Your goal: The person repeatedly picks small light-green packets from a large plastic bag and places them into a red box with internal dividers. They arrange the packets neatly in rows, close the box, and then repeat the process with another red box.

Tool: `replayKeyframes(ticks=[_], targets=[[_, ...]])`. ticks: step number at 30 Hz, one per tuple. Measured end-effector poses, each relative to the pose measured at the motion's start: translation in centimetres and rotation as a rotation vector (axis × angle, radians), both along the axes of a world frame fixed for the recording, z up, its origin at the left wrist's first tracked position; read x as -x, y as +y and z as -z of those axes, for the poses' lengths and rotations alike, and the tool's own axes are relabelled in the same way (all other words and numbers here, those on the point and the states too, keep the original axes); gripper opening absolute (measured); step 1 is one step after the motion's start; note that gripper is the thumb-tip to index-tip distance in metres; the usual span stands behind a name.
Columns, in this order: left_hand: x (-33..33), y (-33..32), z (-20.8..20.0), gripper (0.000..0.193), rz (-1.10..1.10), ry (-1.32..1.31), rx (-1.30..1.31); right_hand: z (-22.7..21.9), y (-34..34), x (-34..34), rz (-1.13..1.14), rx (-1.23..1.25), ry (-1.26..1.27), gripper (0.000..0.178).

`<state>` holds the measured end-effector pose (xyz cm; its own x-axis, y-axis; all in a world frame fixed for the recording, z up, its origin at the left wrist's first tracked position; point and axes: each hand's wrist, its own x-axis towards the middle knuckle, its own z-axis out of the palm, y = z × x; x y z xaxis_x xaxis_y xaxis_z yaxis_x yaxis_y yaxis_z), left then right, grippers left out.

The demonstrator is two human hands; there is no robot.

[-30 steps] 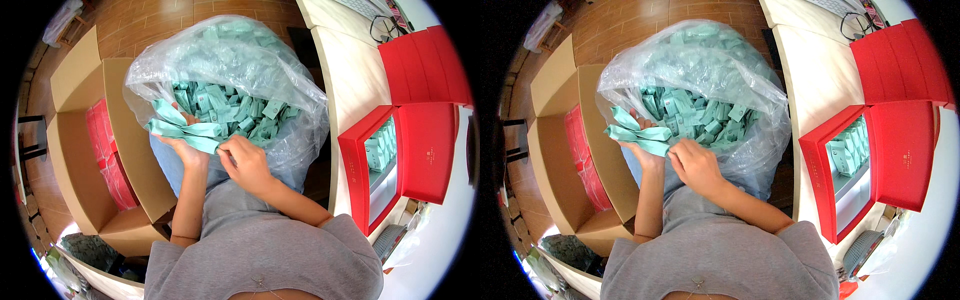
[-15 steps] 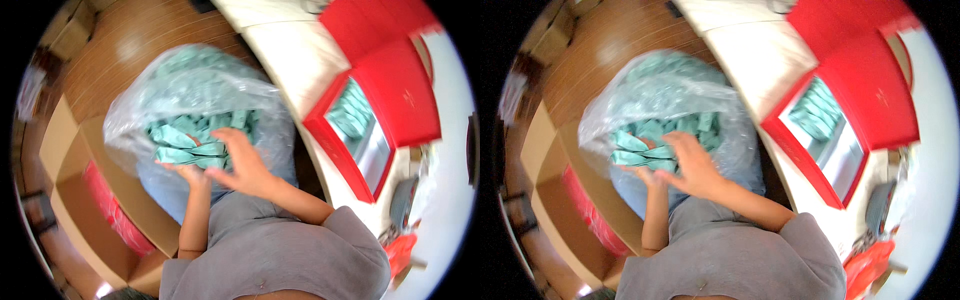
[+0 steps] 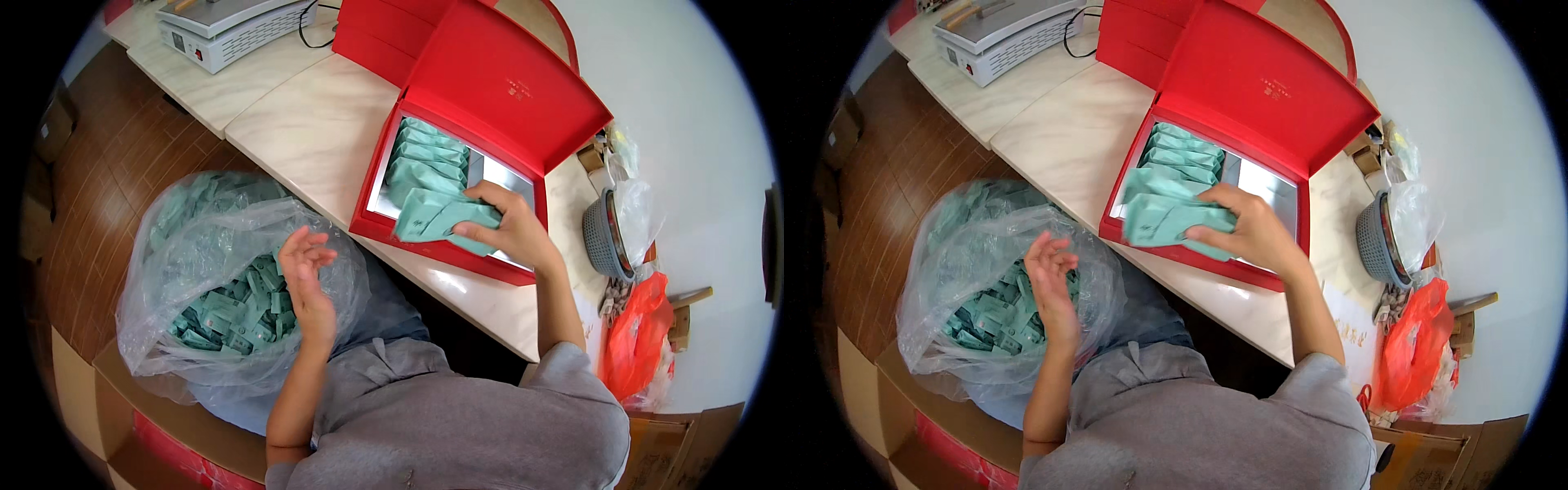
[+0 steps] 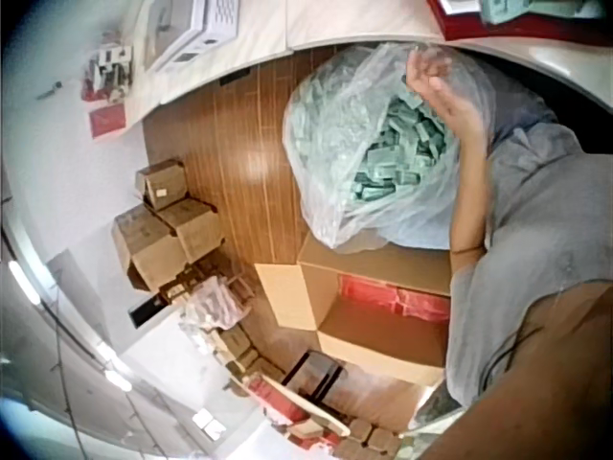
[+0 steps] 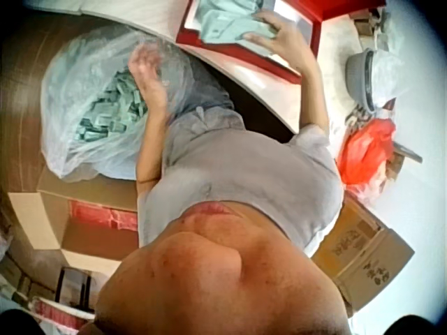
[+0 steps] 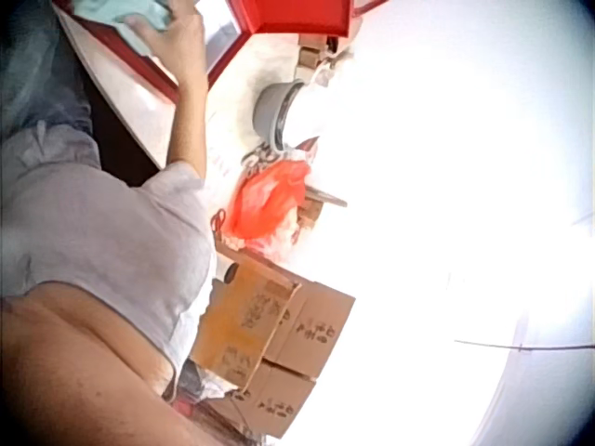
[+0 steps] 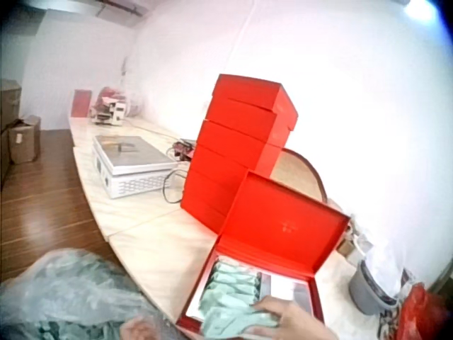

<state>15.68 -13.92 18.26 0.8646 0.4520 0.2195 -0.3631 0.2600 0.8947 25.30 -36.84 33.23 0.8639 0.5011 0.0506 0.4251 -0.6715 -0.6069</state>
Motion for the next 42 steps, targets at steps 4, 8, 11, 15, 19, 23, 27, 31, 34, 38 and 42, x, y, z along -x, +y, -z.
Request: replayKeyframes(ticks=[4, 8, 11, 15, 19, 23, 27, 31, 34, 38, 42], targets=[[0.9, 0.1, 0.9, 0.047, -0.001, 0.092, 0.104, 1.5, -1.5, -2.5, 0.055, 0.265, -0.066, 0.045], [1.5, 0.2, 2.0, 0.042, -0.010, 0.160, 0.132, 4.0, 1.4, -3.2, 0.088, 0.377, -0.287, 0.045], [1.8, 0.3, 2.4, 0.036, -0.036, 0.233, 0.160, 6.6, 2.9, -3.3, 0.098, 0.431, -0.493, 0.053], [3.5, 1.3, 4.1, 0.035, -0.071, 0.270, 0.198, 4.6, 3.3, -2.1, -0.026, 0.339, -0.499, 0.061], [5.3, 2.3, 6.9, 0.030, -0.106, 0.351, 0.261, 2.7, 5.1, 1.0, 0.084, -0.031, -0.431, 0.021], [7.6, 3.8, 9.7, 0.027, -0.177, 0.522, 0.419, 10.5, 15.1, 6.2, -0.180, -0.367, -0.265, 0.009], [10.8, 5.6, 12.0, 0.026, -0.363, 0.616, 0.605, 27.0, 24.8, 7.1, -0.271, 0.034, 0.350, 0.031], [14.4, 7.6, 12.6, 0.031, -0.497, 0.616, 0.625, 37.5, 29.2, 6.8, -0.084, 0.381, 0.078, 0.073], [16.1, 8.4, 13.0, 0.031, -0.621, 0.634, 0.690, 38.1, 31.4, 8.2, -0.194, 0.255, -0.179, 0.083], [16.4, 9.6, 14.0, 0.033, -0.714, 0.606, 0.767, 36.1, 35.1, 11.4, -0.424, 0.302, 0.022, 0.085], [15.9, 10.7, 15.0, 0.038, -0.727, 0.579, 0.782, 39.3, 35.5, 10.8, -0.411, 0.316, 0.146, 0.069]])
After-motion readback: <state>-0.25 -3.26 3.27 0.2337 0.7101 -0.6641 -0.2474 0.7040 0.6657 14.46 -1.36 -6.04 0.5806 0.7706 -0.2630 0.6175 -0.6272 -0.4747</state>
